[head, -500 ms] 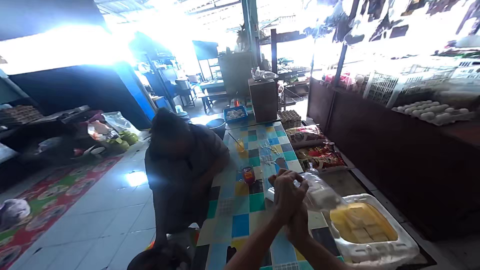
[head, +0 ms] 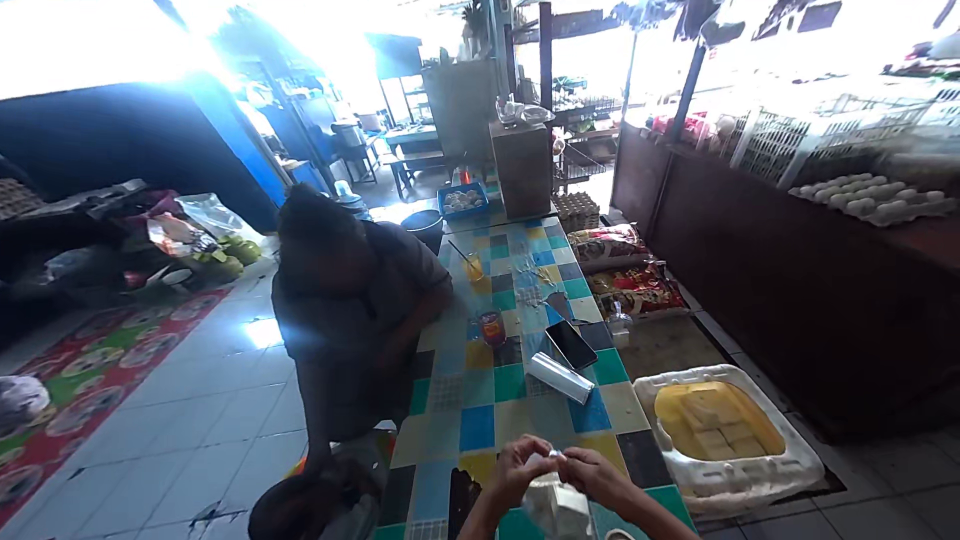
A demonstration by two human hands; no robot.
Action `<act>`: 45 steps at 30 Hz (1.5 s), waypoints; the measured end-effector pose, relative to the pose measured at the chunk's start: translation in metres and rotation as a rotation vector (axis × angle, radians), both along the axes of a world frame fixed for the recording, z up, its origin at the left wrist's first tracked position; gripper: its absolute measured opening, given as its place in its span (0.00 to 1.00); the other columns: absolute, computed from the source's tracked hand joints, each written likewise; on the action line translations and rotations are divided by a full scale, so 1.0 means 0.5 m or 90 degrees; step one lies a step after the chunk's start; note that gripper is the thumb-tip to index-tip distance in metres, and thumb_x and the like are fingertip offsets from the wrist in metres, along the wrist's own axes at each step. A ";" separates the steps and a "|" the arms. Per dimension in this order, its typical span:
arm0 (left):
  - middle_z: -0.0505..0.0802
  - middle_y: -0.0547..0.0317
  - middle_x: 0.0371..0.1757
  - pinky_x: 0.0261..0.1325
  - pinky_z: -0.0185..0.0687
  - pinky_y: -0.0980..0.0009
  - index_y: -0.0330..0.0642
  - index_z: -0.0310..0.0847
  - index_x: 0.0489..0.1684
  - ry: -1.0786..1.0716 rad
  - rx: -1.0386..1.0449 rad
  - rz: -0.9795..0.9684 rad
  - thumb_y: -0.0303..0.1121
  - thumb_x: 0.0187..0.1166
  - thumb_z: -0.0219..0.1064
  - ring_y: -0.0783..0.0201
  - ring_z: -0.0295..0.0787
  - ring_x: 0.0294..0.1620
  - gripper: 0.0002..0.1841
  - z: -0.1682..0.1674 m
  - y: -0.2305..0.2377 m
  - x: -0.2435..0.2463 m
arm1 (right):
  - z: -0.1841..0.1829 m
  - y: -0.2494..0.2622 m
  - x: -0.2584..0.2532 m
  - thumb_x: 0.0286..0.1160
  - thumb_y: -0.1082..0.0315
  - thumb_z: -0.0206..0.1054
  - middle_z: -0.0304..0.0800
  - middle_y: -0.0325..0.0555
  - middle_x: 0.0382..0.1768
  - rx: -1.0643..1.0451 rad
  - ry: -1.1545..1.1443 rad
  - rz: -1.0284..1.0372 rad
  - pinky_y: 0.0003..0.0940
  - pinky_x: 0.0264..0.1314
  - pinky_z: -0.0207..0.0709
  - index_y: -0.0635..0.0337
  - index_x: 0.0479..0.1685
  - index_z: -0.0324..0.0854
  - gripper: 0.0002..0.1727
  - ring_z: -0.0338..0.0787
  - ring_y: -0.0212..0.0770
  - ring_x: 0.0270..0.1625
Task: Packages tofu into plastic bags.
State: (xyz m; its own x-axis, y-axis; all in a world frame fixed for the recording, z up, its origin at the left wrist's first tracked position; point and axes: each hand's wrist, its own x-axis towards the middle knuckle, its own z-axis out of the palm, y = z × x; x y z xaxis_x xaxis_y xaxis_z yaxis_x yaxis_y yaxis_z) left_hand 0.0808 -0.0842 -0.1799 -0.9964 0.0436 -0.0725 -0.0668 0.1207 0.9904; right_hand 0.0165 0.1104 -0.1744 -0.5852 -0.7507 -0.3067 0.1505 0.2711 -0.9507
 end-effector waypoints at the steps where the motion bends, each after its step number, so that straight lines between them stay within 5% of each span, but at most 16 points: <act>1: 0.91 0.52 0.50 0.68 0.78 0.67 0.29 0.87 0.36 0.015 0.028 -0.013 0.28 0.72 0.70 0.67 0.85 0.59 0.08 -0.014 0.004 0.015 | -0.004 0.004 0.011 0.94 0.63 0.47 0.70 0.28 0.21 -0.007 -0.096 -0.017 0.19 0.26 0.62 0.62 0.39 0.79 0.18 0.67 0.21 0.20; 3: 0.92 0.50 0.50 0.73 0.73 0.65 0.28 0.88 0.32 0.054 0.010 -0.047 0.26 0.68 0.71 0.64 0.82 0.64 0.07 -0.034 0.015 0.033 | -0.003 0.016 0.028 0.96 0.62 0.46 0.66 0.26 0.17 0.017 -0.228 -0.065 0.18 0.20 0.56 0.57 0.35 0.77 0.19 0.61 0.21 0.16; 5: 0.93 0.50 0.49 0.79 0.62 0.52 0.31 0.90 0.32 0.085 -0.086 -0.083 0.30 0.66 0.75 0.58 0.82 0.67 0.08 -0.046 0.032 0.041 | -0.004 0.026 0.038 0.96 0.63 0.46 0.64 0.26 0.14 0.097 -0.230 -0.095 0.18 0.18 0.55 0.55 0.29 0.74 0.21 0.59 0.21 0.14; 7: 0.95 0.49 0.46 0.79 0.52 0.37 0.33 0.92 0.32 0.107 -0.162 -0.084 0.32 0.67 0.75 0.52 0.85 0.67 0.09 -0.053 0.056 0.043 | 0.007 0.039 0.040 0.95 0.63 0.49 0.74 0.40 0.24 0.211 -0.071 -0.037 0.30 0.35 0.67 0.66 0.36 0.81 0.21 0.71 0.32 0.26; 9: 0.96 0.48 0.45 0.79 0.50 0.35 0.32 0.92 0.34 0.101 -0.170 -0.049 0.31 0.68 0.72 0.51 0.87 0.64 0.09 -0.064 0.080 0.040 | 0.015 0.059 0.036 0.92 0.64 0.53 0.89 0.61 0.36 0.212 0.095 0.011 0.50 0.55 0.76 0.77 0.42 0.86 0.23 0.86 0.50 0.42; 12: 0.94 0.45 0.46 0.79 0.51 0.38 0.30 0.89 0.36 0.078 -0.175 -0.010 0.31 0.73 0.67 0.52 0.86 0.62 0.11 -0.076 0.101 0.024 | -0.028 0.081 0.013 0.90 0.68 0.52 0.93 0.54 0.41 0.043 0.242 -0.097 0.43 0.61 0.82 0.73 0.44 0.88 0.20 0.90 0.43 0.48; 14: 0.93 0.43 0.47 0.80 0.50 0.38 0.29 0.89 0.39 0.072 -0.187 -0.022 0.32 0.75 0.65 0.51 0.86 0.62 0.12 -0.080 0.106 0.007 | -0.064 0.089 -0.016 0.86 0.75 0.56 0.92 0.62 0.53 -0.010 0.330 -0.104 0.49 0.70 0.79 0.73 0.53 0.89 0.15 0.89 0.54 0.59; 17: 0.93 0.44 0.51 0.80 0.49 0.39 0.29 0.88 0.37 0.077 -0.174 -0.022 0.31 0.74 0.65 0.52 0.84 0.67 0.11 -0.079 0.093 -0.006 | -0.120 0.077 -0.010 0.79 0.78 0.63 0.91 0.64 0.56 -0.066 0.403 -0.084 0.43 0.66 0.85 0.71 0.60 0.88 0.15 0.92 0.53 0.59; 21: 0.92 0.45 0.50 0.71 0.74 0.61 0.27 0.88 0.38 0.084 -0.076 0.031 0.25 0.71 0.67 0.59 0.84 0.62 0.08 -0.089 0.058 0.009 | -0.147 0.034 0.009 0.72 0.76 0.68 0.96 0.56 0.44 -0.180 0.478 -0.178 0.35 0.59 0.87 0.71 0.38 0.92 0.08 0.95 0.45 0.51; 28: 0.84 0.45 0.56 0.66 0.75 0.69 0.29 0.89 0.38 0.019 -0.066 0.046 0.27 0.69 0.70 0.63 0.79 0.61 0.08 -0.077 0.017 0.007 | -0.137 -0.007 -0.009 0.68 0.77 0.70 0.97 0.56 0.46 -0.229 0.429 -0.136 0.31 0.64 0.85 0.73 0.38 0.91 0.07 0.96 0.40 0.54; 33: 0.88 0.43 0.57 0.70 0.74 0.57 0.29 0.90 0.40 0.016 -0.102 0.082 0.29 0.70 0.69 0.55 0.80 0.65 0.10 -0.079 0.010 0.021 | -0.141 -0.021 -0.013 0.65 0.77 0.72 0.95 0.53 0.40 -0.236 0.389 -0.101 0.28 0.56 0.85 0.74 0.40 0.88 0.08 0.93 0.34 0.45; 36: 0.92 0.43 0.53 0.74 0.59 0.33 0.31 0.90 0.44 0.009 -0.201 0.137 0.32 0.72 0.67 0.44 0.83 0.66 0.13 -0.069 0.025 0.025 | -0.141 -0.038 -0.004 0.64 0.79 0.69 0.93 0.54 0.35 -0.236 0.418 -0.118 0.28 0.51 0.85 0.75 0.38 0.85 0.06 0.92 0.35 0.40; 39: 0.95 0.46 0.44 0.81 0.52 0.35 0.31 0.91 0.41 0.012 -0.273 0.213 0.29 0.73 0.66 0.47 0.89 0.58 0.11 -0.052 0.051 0.027 | -0.151 -0.049 -0.002 0.63 0.80 0.68 0.92 0.54 0.34 -0.241 0.468 -0.129 0.26 0.49 0.84 0.73 0.32 0.86 0.03 0.91 0.36 0.40; 42: 0.94 0.43 0.37 0.80 0.61 0.38 0.26 0.89 0.37 0.080 -0.266 0.247 0.24 0.70 0.65 0.47 0.92 0.49 0.09 -0.065 0.058 0.029 | -0.141 -0.033 -0.018 0.68 0.80 0.66 0.93 0.58 0.42 -0.229 0.461 -0.043 0.29 0.55 0.86 0.73 0.37 0.88 0.06 0.94 0.40 0.46; 45: 0.93 0.43 0.35 0.63 0.78 0.45 0.26 0.89 0.36 0.105 -0.254 0.268 0.24 0.69 0.66 0.47 0.91 0.44 0.09 -0.074 0.058 0.025 | -0.114 -0.012 -0.035 0.73 0.81 0.63 0.93 0.64 0.50 -0.211 0.386 0.029 0.34 0.65 0.83 0.76 0.45 0.91 0.11 0.93 0.45 0.56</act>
